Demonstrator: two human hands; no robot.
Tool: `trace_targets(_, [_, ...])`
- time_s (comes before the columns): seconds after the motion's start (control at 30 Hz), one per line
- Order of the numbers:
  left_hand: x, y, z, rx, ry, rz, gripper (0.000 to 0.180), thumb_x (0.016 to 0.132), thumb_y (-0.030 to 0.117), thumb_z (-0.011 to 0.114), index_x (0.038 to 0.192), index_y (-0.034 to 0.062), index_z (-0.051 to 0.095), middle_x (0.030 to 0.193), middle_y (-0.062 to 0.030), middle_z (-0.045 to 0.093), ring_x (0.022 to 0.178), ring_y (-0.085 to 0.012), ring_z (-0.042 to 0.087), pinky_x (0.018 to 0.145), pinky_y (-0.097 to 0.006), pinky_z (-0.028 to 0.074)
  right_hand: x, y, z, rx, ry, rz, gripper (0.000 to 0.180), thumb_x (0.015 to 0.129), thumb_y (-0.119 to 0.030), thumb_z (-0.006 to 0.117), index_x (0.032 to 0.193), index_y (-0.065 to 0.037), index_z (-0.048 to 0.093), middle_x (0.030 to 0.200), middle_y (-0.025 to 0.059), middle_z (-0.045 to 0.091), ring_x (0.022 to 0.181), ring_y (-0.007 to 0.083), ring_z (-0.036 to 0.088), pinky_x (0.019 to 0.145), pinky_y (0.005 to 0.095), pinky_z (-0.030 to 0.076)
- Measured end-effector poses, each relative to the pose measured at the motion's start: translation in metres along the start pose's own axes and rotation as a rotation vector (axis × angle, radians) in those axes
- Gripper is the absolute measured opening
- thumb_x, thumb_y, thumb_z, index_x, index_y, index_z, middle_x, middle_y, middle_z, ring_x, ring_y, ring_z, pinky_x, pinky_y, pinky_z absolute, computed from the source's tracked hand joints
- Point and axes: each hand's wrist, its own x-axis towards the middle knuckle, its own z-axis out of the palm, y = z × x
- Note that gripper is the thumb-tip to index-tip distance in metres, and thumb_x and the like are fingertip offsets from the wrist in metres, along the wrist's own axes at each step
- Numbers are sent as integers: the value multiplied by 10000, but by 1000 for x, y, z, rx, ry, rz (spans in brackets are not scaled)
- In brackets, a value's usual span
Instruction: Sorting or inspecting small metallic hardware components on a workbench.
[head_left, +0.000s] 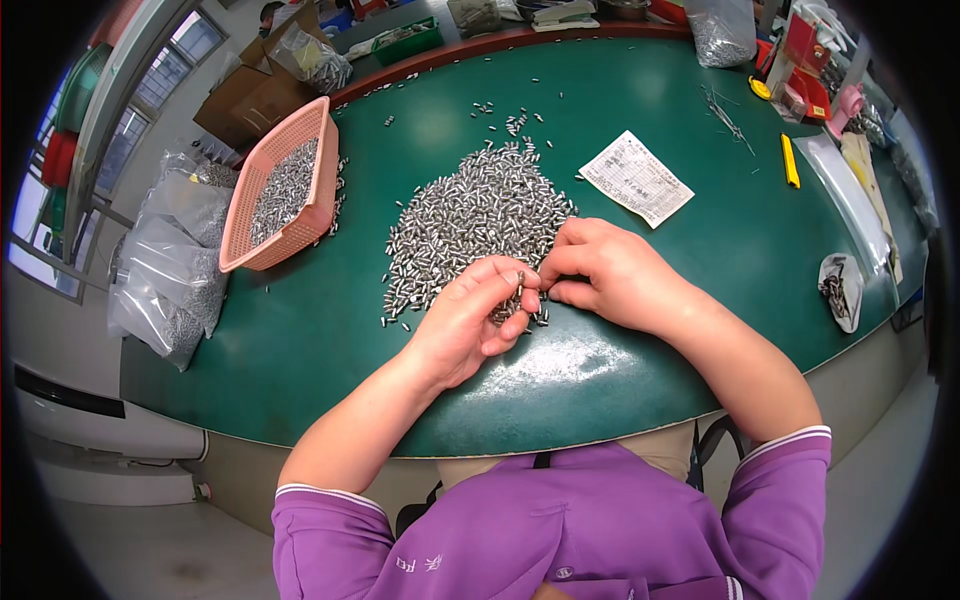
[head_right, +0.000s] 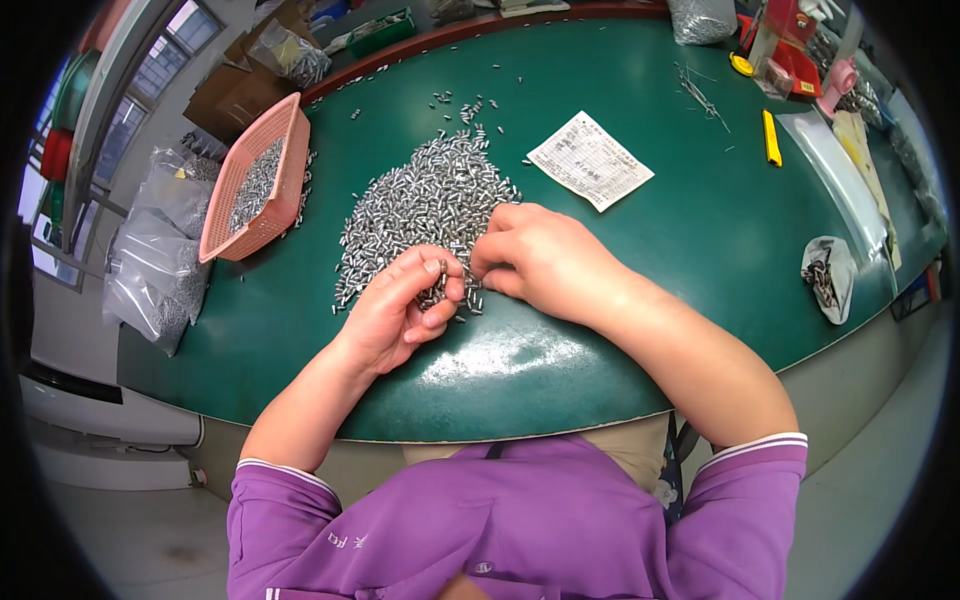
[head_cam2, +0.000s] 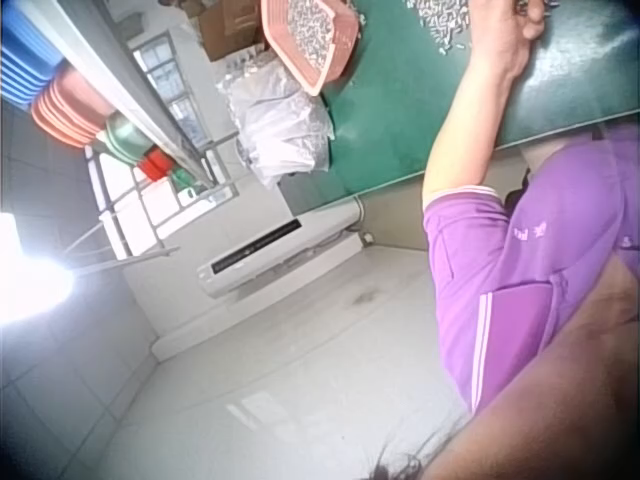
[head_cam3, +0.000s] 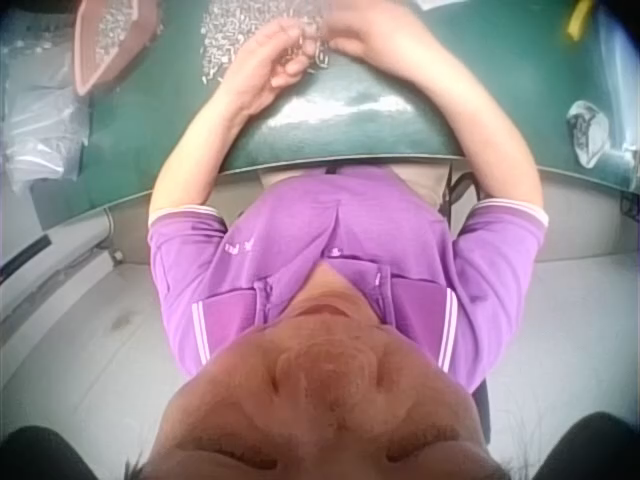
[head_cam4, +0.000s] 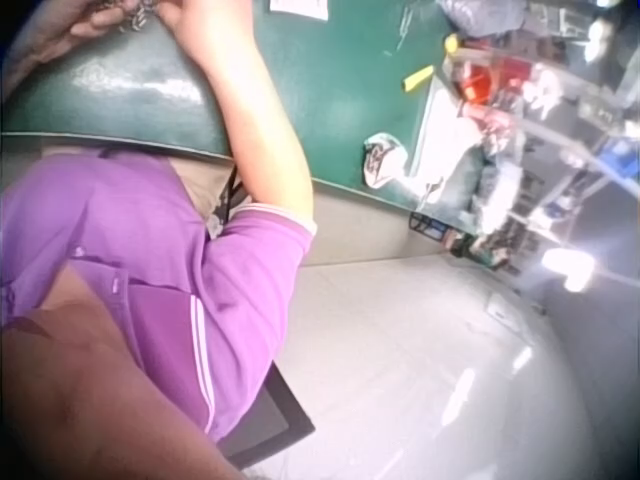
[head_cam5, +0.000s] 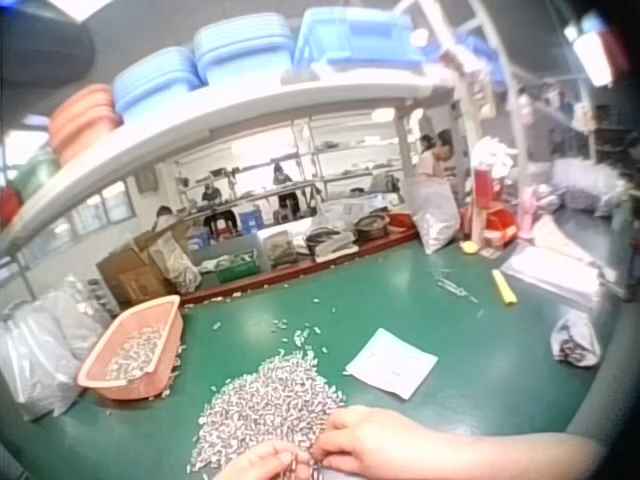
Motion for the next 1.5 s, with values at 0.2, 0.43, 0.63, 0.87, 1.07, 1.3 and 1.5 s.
trace_targets(0.2, [-1,1,1,-20,8,6,204,967,206,445,1030,33,533,850,-76,539,589,-99,457,416,-181,324,1,-2,1,-98,4,-114,112,717,-156,667,814,-105,641,845,76,554,849,276,564,722,395,479])
trace_targets(0.43, [1,0,-2,-27,7,21,122,955,172,498,986,55,517,851,-52,548,596,-70,448,416,-163,314,0,-1,5,-98,34,-72,113,747,-142,654,827,-80,603,864,86,554,849,286,563,725,400,480])
trace_targets(0.63, [-1,1,1,15,62,20,118,931,116,539,1029,61,505,858,-48,542,587,-41,429,401,-147,297,6,-11,-1,314,83,71,82,826,-80,644,893,-59,602,869,49,532,794,167,541,705,283,458])
trace_targets(0.87, [-2,0,2,-7,29,-15,153,916,96,568,1050,52,511,837,-49,558,582,-41,458,413,-156,314,5,-17,-2,424,91,36,94,841,-87,645,924,-55,613,901,31,539,813,130,552,708,264,467])
trace_targets(1.07, [0,1,-1,-24,-9,4,100,942,142,519,991,55,523,823,-41,554,569,-54,449,411,-162,308,6,-7,0,265,147,98,115,811,-59,652,920,-52,619,886,50,543,794,147,574,690,275,480])
trace_targets(1.3, [-1,0,-2,-18,-11,15,149,952,181,472,991,48,526,847,-63,547,577,-89,453,424,-185,320,1,2,2,-122,64,57,180,736,-95,680,911,-97,640,887,68,552,851,245,580,738,356,487])
trace_targets(1.5, [-1,1,-2,-48,-10,10,177,958,212,460,1003,50,516,887,-77,535,631,-100,452,446,-195,319,2,-1,3,-147,60,37,161,720,-103,684,873,-105,634,883,63,552,886,259,558,768,377,470])
